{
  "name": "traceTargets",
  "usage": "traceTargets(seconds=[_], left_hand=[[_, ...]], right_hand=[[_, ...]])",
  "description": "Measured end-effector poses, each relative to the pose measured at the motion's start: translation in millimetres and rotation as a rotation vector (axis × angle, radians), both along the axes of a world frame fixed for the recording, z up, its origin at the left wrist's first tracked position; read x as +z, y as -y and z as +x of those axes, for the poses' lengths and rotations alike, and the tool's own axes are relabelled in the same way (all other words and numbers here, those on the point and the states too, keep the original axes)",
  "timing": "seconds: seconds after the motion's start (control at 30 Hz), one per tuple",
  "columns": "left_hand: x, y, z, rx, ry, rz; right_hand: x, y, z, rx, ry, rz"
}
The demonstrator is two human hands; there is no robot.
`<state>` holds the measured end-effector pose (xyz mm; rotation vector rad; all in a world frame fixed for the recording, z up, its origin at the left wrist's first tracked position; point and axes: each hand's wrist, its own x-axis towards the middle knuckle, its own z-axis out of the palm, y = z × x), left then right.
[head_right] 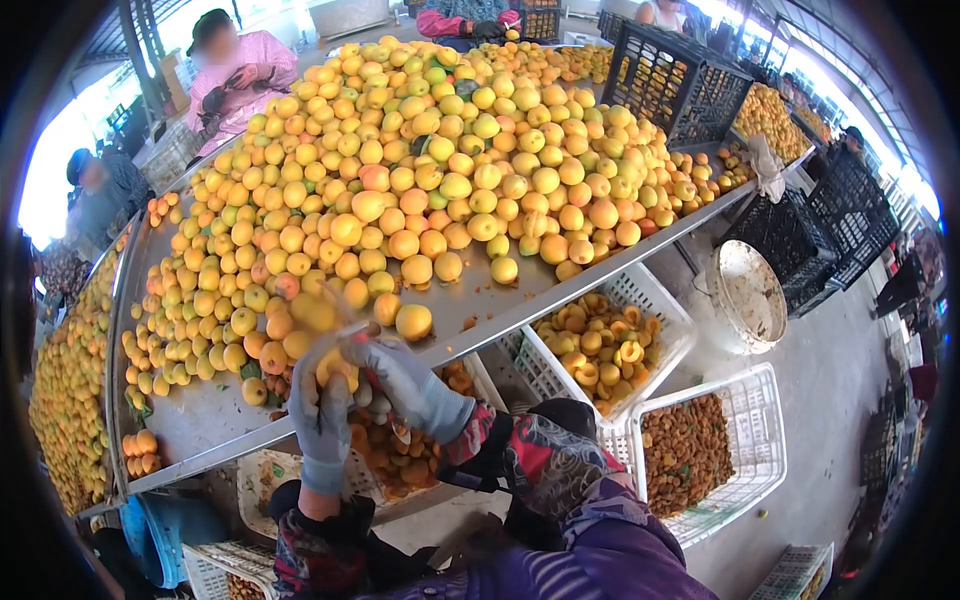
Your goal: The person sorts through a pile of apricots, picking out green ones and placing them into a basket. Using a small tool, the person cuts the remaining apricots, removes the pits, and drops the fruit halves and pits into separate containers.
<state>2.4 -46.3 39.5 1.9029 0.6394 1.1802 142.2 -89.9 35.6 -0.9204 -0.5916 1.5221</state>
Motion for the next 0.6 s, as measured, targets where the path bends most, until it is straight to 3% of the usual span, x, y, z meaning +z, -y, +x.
traceTargets(seconds=[0.13,0.2,0.23,0.3,0.33,0.4,0.53,0.6], left_hand=[[-20.2,-5.8,8.6,0.024,0.079,-0.107],[-27.1,-3.5,14.9,-0.009,0.461,-0.656],[-31.5,-6.4,12.5,-0.014,0.461,-0.658],[-38.6,-17.4,0.5,-0.185,0.523,-0.926],[-37.3,-21.1,-3.1,-0.187,0.526,-0.926],[-31.7,-24.4,-10.7,-0.317,0.55,-1.038],[-11.5,-17.7,-18.1,-0.367,0.521,-1.004],[-22.7,-23.6,-23.5,-0.373,0.504,-0.994]], right_hand=[[-13.7,-10.2,-2.7,-0.032,-0.061,-0.024],[-37.0,-25.1,-16.8,-0.59,0.676,0.43],[-32.7,-22.1,-13.6,-0.594,0.678,0.429],[-15.8,-13.0,-6.4,-0.515,1.174,0.42],[-11.2,-10.8,-8.2,-0.491,1.243,0.411],[-19.2,-11.7,-6.7,-0.448,1.331,0.505],[-27.4,-12.1,-9.7,-0.437,1.444,0.744],[-29.5,-11.2,-10.7,-0.391,1.478,0.74]])
